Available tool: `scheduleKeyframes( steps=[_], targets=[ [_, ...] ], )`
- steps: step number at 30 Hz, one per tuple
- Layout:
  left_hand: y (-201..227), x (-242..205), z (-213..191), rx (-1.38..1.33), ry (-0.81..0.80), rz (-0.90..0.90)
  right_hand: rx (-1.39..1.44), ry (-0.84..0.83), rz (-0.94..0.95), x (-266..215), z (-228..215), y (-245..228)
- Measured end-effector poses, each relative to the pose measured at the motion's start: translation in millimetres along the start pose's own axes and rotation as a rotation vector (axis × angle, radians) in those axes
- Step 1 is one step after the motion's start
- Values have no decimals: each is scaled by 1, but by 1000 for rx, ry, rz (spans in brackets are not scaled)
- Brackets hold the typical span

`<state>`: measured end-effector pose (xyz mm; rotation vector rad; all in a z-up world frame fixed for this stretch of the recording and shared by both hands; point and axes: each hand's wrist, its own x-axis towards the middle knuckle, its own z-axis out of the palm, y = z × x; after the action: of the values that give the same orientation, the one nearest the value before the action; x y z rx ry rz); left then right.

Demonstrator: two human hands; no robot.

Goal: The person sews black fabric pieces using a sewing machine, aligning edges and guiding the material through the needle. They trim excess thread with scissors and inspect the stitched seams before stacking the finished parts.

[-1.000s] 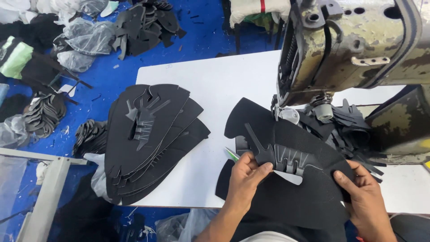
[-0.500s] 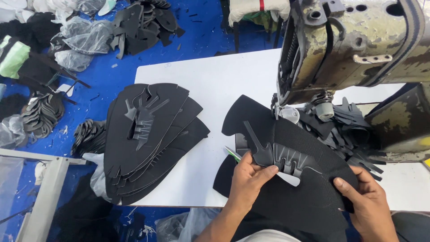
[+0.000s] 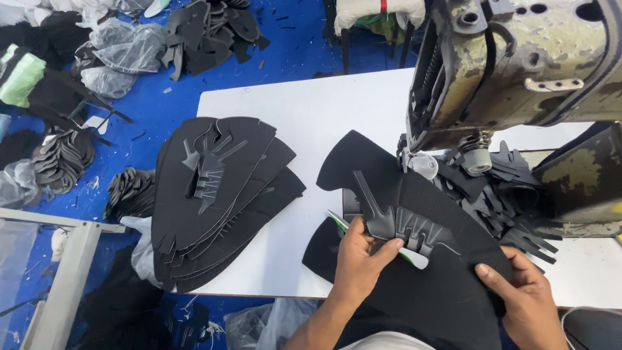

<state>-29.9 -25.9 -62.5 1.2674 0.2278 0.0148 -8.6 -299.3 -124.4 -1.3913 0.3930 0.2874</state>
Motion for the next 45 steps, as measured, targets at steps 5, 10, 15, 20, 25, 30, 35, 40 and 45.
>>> scheduleKeyframes(
  steps=[5,10,15,20,25,30,35,40,45],
  targets=[
    [-5,2,0,-5,12,21,-41,-27,-32,3,-4,12],
    [-6,2,-1,-14,-1,7,-36,-81,-43,2,-3,10],
    [-8,2,-2,-184,-27,-11,-56,-93,-72,7,-6,19],
    [-12,3,-4,-291,-60,-33,-90,-76,-62,4,-3,16],
    [-14,4,-8,-302,-84,-17,-79,-71,-13,3,2,10],
    [-11,4,-7,-329,-69,-30,-86,-99,-26,2,3,11],
    [-19,7,-8,-346,-73,-27,-95,-114,-29,3,2,12],
    [-18,6,-9,-339,-64,-47,-97,-103,-37,6,1,18],
    [-20,6,-12,-336,-66,-48,-109,-113,-23,3,7,13]
  ],
)
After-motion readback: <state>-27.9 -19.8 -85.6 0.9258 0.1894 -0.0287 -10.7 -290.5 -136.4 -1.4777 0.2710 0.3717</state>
